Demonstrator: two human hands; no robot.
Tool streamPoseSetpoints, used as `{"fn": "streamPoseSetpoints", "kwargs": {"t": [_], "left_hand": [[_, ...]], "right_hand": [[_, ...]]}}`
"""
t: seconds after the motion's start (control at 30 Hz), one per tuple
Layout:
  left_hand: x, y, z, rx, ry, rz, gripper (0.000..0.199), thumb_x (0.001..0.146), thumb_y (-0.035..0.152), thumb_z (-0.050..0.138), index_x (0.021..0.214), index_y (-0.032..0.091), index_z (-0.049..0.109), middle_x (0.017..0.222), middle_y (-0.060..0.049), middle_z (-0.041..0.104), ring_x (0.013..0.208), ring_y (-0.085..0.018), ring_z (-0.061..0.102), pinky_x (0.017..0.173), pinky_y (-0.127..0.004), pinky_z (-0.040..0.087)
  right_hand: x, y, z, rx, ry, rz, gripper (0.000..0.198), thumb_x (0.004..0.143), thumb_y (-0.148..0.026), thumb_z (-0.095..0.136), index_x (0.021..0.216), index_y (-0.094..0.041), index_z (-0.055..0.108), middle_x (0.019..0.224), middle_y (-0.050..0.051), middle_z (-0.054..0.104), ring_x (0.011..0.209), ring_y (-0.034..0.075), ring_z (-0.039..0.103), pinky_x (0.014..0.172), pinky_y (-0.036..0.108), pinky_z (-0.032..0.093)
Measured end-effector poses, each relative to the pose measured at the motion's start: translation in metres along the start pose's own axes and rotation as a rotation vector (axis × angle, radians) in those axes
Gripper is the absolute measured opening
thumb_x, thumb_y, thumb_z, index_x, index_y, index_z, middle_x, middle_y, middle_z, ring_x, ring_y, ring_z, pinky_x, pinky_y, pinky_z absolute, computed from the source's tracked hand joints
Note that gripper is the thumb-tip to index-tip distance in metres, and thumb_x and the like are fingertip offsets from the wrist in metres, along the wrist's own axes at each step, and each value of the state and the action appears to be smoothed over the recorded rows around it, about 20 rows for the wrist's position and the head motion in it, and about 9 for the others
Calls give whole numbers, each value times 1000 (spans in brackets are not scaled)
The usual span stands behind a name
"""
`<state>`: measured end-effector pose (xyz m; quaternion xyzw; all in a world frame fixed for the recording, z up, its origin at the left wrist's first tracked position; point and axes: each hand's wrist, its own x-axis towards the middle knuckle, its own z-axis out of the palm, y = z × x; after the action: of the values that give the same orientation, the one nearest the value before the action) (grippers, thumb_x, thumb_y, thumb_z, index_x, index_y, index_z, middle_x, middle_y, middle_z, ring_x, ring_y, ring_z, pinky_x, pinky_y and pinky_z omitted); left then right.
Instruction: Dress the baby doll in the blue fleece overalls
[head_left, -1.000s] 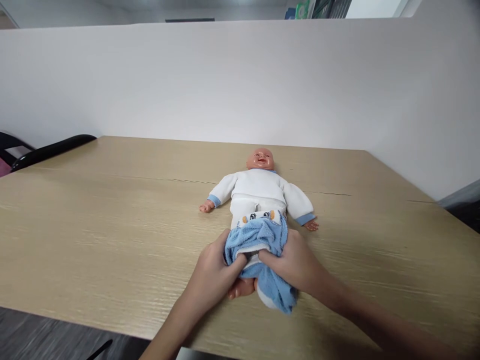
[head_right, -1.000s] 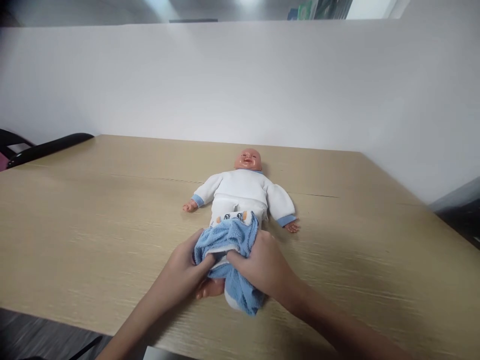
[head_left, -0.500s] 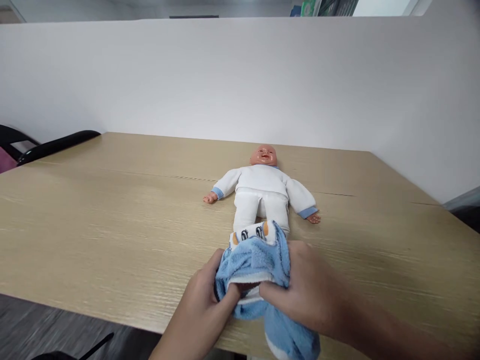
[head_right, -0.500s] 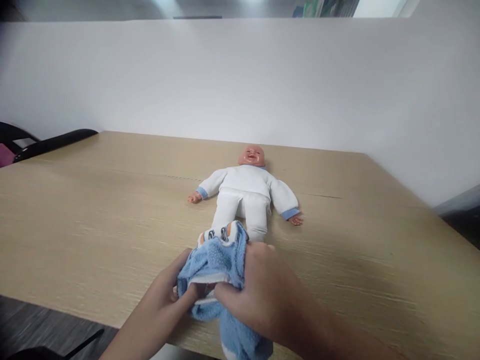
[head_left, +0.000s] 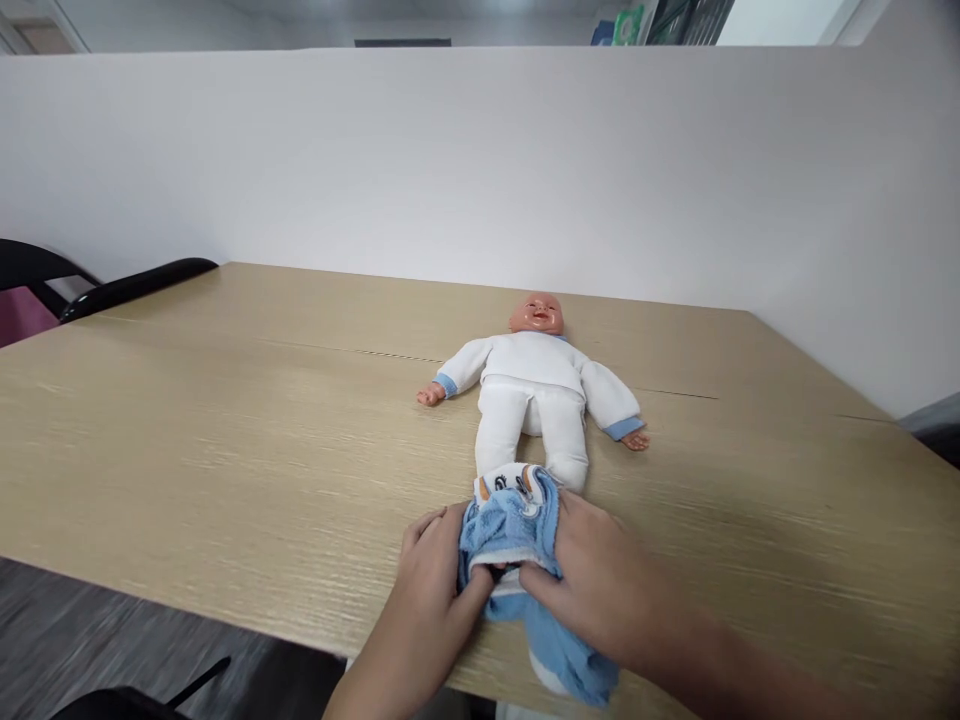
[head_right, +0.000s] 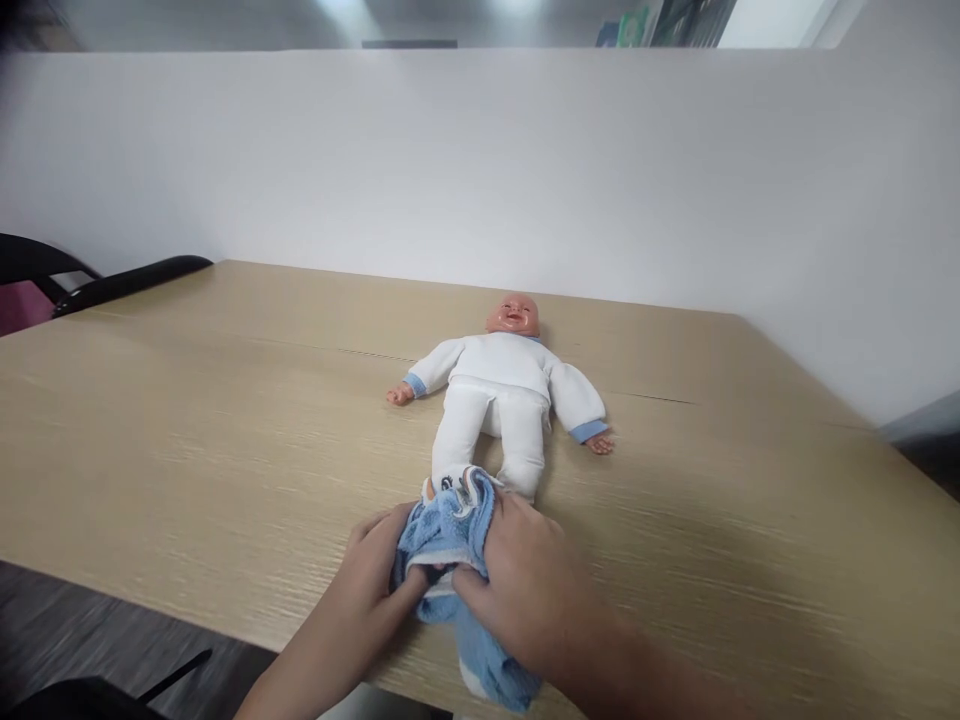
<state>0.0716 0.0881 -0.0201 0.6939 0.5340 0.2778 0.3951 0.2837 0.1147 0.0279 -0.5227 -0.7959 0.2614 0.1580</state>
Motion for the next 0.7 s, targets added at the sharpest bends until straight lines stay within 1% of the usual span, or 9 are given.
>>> {"fn": "streamPoseSetpoints", "kwargs": {"t": [0.1,0.2,0.27,0.33,0.37,0.43,0.53,0.63,0.7], "left_hand": [[-4,-4,4,-85,16,-26,21,107,34,54,125,25,61,139,-12,65,133,-35,55,115,-53,37],[-9,-8,7,-274,40,-51,30,110,41,56,134,25,54,140,-12,64,130,-32,57,113,-50,42],[-9,-9,8,-391,72,-34,33,112,44,54,138,25,51,140,-11,63,129,-28,59,114,-45,44],[-7,-9,8,-459,106,-9,32,113,46,54,138,25,51,136,-9,64,125,-25,61,112,-40,47],[-5,-8,8,-469,126,4,30,113,46,54,135,25,53,133,-8,65,123,-24,62,110,-38,48],[1,-6,6,-446,183,36,27,113,44,56,132,24,55,130,-8,66,124,-24,62,110,-37,48],[12,-2,1,-374,246,56,23,112,41,57,128,23,57,129,-7,67,125,-25,61,109,-37,47],[23,2,-7,-371,209,56,20,113,40,53,125,23,57,122,-6,68,118,-23,62,106,-36,48],[29,3,-13,-363,167,70,21,113,40,53,125,23,58,123,-5,67,118,-22,62,107,-36,48]], "right_hand": [[-1,3,3,99,2,-28,53,85,-16,69,136,-27,75,143,9,75,133,32,68,120,48,49],[-2,5,2,203,26,-12,54,83,-14,71,134,-27,77,137,8,78,125,31,72,115,47,53],[-4,6,0,281,48,-12,48,84,-16,72,131,-27,78,132,6,80,116,30,75,107,44,58],[-4,8,-3,324,53,-49,34,87,-17,71,118,-28,81,126,4,83,107,28,77,101,42,60],[-3,9,-5,330,56,-68,28,87,-15,70,109,-27,82,122,4,84,103,27,77,98,41,60],[2,13,-9,332,66,-97,25,85,-11,68,99,-26,81,115,3,84,98,25,77,96,39,60],[13,23,-15,361,82,-126,29,82,-10,70,106,-25,80,113,2,83,96,24,76,93,38,60],[23,35,-21,386,37,-163,24,82,-13,74,103,-24,77,104,0,82,92,23,75,91,36,61],[27,43,-25,416,2,-166,23,85,-18,78,108,-23,77,106,1,82,96,25,75,94,38,61]]}}
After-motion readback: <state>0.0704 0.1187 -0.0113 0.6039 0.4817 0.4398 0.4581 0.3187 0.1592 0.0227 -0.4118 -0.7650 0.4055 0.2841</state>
